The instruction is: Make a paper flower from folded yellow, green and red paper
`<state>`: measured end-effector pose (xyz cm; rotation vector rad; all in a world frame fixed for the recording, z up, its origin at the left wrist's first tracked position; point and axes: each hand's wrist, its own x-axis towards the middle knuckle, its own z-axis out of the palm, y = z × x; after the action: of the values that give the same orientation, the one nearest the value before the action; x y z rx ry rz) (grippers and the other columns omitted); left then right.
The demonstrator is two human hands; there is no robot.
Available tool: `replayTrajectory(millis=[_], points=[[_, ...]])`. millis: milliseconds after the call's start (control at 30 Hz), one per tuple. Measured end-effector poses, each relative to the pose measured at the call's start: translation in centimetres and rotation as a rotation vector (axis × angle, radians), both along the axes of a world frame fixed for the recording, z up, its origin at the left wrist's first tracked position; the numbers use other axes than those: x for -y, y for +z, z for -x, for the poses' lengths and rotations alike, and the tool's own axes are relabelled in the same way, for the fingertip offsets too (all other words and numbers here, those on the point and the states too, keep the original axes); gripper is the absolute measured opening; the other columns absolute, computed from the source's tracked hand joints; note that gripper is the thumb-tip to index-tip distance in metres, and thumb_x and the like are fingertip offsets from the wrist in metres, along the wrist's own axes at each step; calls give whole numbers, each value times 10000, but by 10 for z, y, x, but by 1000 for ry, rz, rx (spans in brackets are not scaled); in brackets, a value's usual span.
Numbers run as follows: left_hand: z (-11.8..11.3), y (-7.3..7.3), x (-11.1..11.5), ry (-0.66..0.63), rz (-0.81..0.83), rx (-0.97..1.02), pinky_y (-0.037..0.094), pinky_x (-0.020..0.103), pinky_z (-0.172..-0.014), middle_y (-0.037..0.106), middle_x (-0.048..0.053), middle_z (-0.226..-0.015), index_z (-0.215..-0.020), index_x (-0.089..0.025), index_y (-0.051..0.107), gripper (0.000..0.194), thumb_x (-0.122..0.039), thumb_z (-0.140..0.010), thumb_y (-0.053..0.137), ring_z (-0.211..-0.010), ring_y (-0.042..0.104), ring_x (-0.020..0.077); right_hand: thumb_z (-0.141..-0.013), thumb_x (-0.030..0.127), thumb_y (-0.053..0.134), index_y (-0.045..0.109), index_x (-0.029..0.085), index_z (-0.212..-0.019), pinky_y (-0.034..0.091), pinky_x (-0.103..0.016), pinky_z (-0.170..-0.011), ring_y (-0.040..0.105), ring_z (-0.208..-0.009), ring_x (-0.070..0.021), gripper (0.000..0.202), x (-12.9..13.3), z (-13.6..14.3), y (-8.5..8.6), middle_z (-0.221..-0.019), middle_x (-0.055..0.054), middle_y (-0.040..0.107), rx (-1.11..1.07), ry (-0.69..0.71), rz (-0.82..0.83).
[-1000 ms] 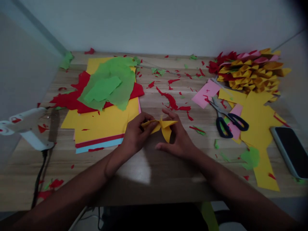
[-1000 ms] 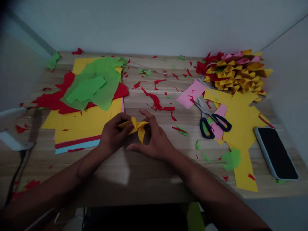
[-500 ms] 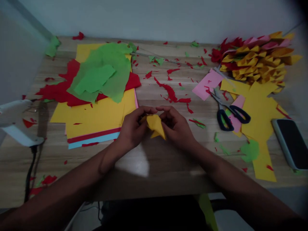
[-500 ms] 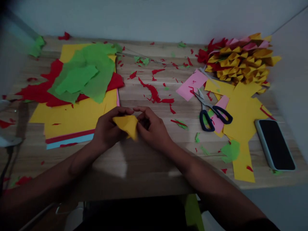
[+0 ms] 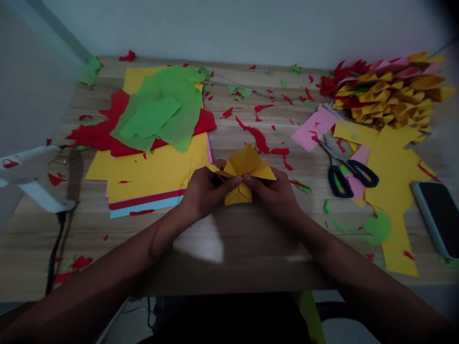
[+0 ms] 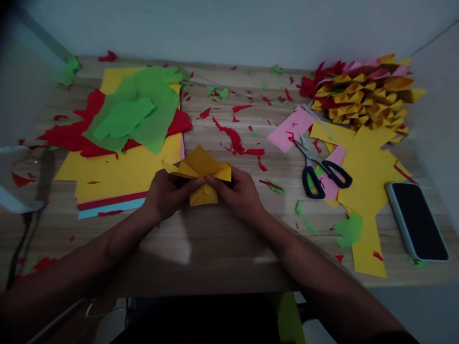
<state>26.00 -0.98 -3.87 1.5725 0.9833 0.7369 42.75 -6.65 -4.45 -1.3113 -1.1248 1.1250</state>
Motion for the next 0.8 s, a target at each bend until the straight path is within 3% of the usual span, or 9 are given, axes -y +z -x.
replayTrajectory(millis=[200, 400, 633, 800], points=[[2, -8, -6, 130, 109, 180, 510, 251, -519, 654, 8, -631, -734, -190, 641, 286, -448, -757, 763, -567, 607, 141, -841, 498, 687, 716, 203, -896, 590, -376, -757, 714, -854, -236, 301, -2, 3, -1, -889, -65, 767, -15, -18, 23], [0, -3, -9, 232, 221, 295, 526, 246, -512, 640, -21, -659, -809, -205, 596, 268, -390, -737, 777, -539, 597, 123, -814, 409, 702, 650, 220, -922, 583, -364, -723, 694, -816, -228, 224, -2, 2, -5, -893, -57, 729, 76, -41, -14], [1, -8, -5, 117, 37, 166, 529, 239, -585, 666, 14, -749, -843, -185, 639, 227, -381, -781, 736, -661, 621, 137, -788, 348, 745, 626, 231, -943, 585, -369, -699, 681, -766, -216, 228, -1, 2, -1, -872, -37, 723, 64, -63, -76], [1, -9, -4, 130, 44, 152, 509, 246, -564, 632, 1, -703, -823, -197, 599, 223, -397, -825, 699, -616, 597, 135, -799, 383, 736, 660, 234, -861, 569, -383, -655, 672, -722, -231, 178, 0, 0, 2, -820, -48, 729, 104, -74, -36]])
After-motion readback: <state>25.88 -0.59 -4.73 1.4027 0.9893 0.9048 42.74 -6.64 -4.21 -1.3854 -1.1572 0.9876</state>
